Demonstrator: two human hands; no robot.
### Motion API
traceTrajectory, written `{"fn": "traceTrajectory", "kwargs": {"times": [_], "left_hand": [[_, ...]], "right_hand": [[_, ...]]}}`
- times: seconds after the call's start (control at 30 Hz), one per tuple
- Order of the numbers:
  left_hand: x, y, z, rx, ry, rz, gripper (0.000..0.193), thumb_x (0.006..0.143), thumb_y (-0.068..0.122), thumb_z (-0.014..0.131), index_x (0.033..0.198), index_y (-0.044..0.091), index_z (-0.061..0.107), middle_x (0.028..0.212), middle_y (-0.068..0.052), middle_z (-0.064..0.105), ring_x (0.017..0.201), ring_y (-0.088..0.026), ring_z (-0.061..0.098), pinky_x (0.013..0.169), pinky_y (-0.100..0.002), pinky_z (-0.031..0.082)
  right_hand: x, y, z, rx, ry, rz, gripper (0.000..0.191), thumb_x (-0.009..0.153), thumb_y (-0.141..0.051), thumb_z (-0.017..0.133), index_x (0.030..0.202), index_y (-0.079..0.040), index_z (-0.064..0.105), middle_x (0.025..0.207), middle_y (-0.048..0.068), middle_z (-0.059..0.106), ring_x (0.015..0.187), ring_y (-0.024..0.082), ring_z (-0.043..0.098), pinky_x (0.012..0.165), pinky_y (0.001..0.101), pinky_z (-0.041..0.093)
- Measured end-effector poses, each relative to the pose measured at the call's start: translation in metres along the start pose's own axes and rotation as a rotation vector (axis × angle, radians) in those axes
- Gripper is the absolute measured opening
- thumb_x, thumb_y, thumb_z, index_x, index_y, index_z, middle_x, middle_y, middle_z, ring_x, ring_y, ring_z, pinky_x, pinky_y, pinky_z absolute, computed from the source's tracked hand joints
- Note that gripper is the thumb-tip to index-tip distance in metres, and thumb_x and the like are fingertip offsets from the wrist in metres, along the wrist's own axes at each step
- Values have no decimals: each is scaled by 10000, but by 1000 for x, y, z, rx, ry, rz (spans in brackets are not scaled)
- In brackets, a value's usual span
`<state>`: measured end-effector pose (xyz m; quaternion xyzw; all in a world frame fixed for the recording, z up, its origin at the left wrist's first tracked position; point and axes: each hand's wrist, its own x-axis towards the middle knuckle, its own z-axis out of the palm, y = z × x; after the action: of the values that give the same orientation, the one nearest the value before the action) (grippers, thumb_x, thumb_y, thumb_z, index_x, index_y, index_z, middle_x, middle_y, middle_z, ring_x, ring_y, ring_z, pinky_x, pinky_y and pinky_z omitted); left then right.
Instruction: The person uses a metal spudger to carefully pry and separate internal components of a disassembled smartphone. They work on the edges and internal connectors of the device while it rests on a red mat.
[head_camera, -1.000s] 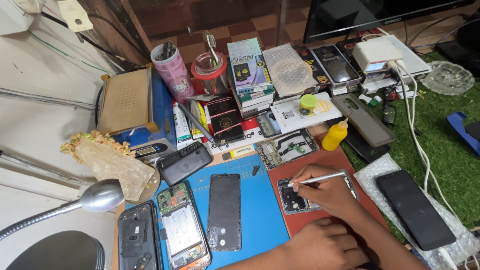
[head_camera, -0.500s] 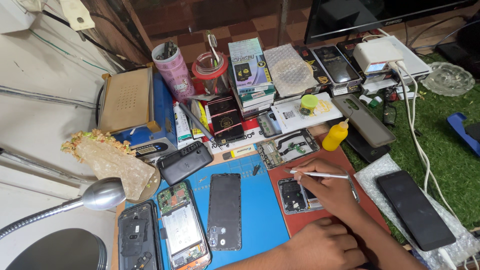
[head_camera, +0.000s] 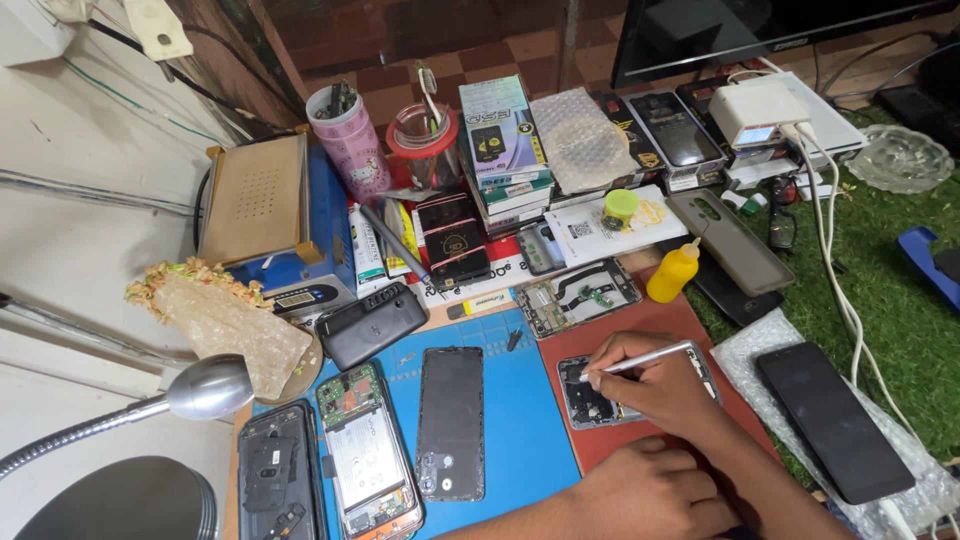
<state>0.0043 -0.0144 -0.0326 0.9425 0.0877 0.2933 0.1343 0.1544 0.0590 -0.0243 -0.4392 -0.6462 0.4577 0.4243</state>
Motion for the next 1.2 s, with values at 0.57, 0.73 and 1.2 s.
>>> {"fn": "traceTrajectory", "kwargs": {"times": [0.57, 0.73, 1.2], "left_hand": [[3, 1, -1, 19, 9, 0, 133, 937, 229, 630, 1032, 168, 700, 926, 35, 629, 927, -148, 651, 847, -294, 547], [2, 1, -2, 25, -12, -4, 162, 918, 227, 625, 1045, 163, 703, 913, 25, 627, 932, -159, 656, 860, -305, 552], [2, 1, -2, -5, 8, -1, 182, 935, 209, 598, 1077, 172, 706, 950, 20, 630, 961, -162, 661, 872, -307, 551]], "right_hand": [[2, -25, 8, -130, 62, -15, 72, 835, -70, 780, 863, -15, 743, 869, 43, 787, 723, 78, 683, 603, 256, 536], [2, -19, 7, -21, 132, -60, 65, 843, -46, 765, 879, -6, 728, 907, 60, 789, 797, 84, 698, 666, 250, 552], [1, -11, 3, -35, -15, 6, 80, 814, -40, 793, 871, -8, 748, 907, 66, 782, 763, 91, 698, 620, 250, 550]]}}
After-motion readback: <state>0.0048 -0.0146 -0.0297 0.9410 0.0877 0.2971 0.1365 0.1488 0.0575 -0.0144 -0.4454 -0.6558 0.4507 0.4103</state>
